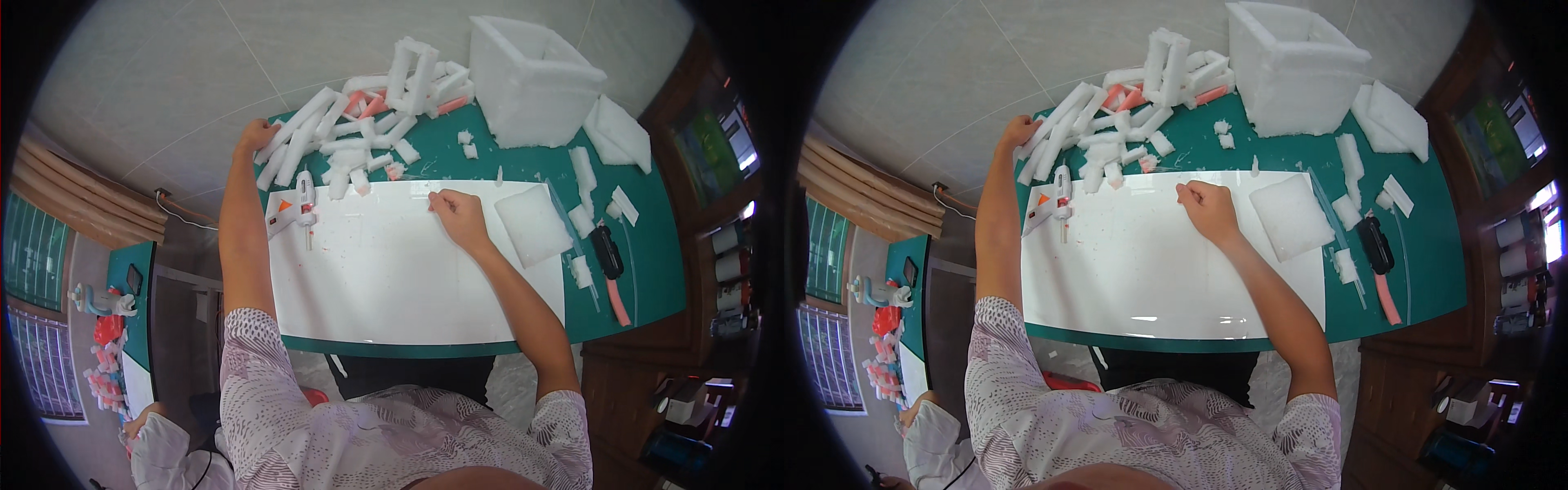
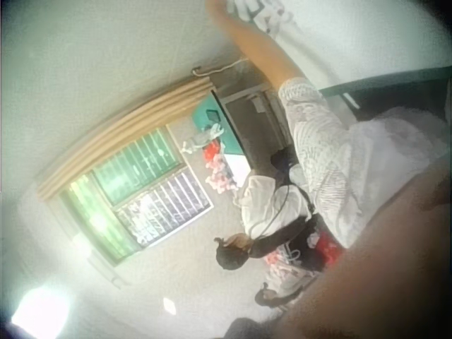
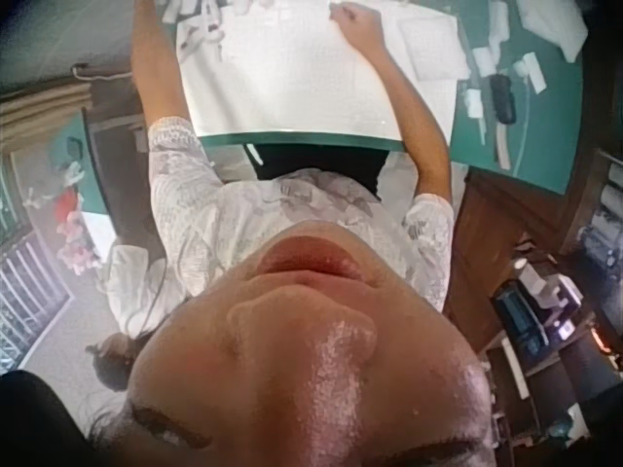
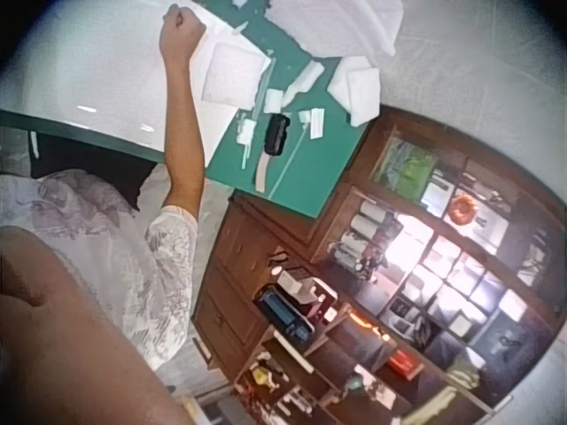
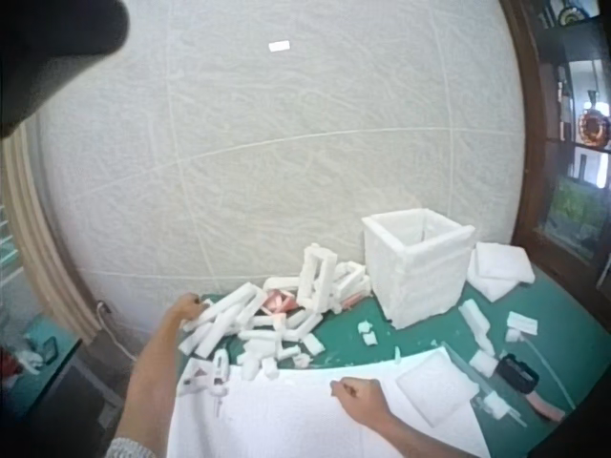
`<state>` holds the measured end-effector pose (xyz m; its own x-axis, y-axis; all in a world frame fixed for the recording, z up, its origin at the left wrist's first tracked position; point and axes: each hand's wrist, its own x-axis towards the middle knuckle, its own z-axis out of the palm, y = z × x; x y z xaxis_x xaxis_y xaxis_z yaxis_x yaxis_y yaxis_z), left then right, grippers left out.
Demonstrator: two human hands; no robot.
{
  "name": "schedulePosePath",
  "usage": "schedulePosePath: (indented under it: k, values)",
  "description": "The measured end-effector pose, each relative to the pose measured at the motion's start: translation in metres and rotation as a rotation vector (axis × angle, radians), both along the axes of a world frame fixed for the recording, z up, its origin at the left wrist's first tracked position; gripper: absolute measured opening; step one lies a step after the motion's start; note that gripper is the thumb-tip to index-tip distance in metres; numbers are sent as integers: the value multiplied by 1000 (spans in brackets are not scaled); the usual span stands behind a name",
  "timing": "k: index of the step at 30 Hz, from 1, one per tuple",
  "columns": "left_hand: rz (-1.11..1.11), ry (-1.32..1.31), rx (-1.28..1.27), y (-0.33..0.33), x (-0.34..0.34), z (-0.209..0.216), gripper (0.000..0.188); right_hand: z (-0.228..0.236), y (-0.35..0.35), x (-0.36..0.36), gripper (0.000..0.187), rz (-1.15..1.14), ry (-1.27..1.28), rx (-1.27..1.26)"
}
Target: The person assembles foam structures by picking up foam strips, bending and shaping them, and connecting the pieces together by hand.
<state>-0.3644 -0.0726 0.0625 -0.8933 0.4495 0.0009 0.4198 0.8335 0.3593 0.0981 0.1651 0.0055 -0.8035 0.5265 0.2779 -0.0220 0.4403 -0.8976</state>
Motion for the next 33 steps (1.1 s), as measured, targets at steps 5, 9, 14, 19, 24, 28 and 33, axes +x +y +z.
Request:
schedulePosePath:
  k: [5,9,14,19,24,28,33]
  values:
    - [-8,63,36,22,0,-9,28,-3,4,2,32,-12,-11,-25]
    - [-155,0,116,15,-20,-14,30,0,3,0,31,-22,19,-25]
    - [-209,-168,134,16,-27,-17,42,4,5,-3,32,21,-9,-31]
    - [-199,-135,9,31,-11,-9,36,-3,7,0,31,10,7,5]
    - [-142,21,71,28,-17,-10,35,1,-1,0,31,22,14,-5]
    - [-255,236,50,38,-25,-18,33,3,1,1,31,9,1,-8]
    - [-182,85,-10,44,-24,-6,35,10,2,3,31,10,15,-20]
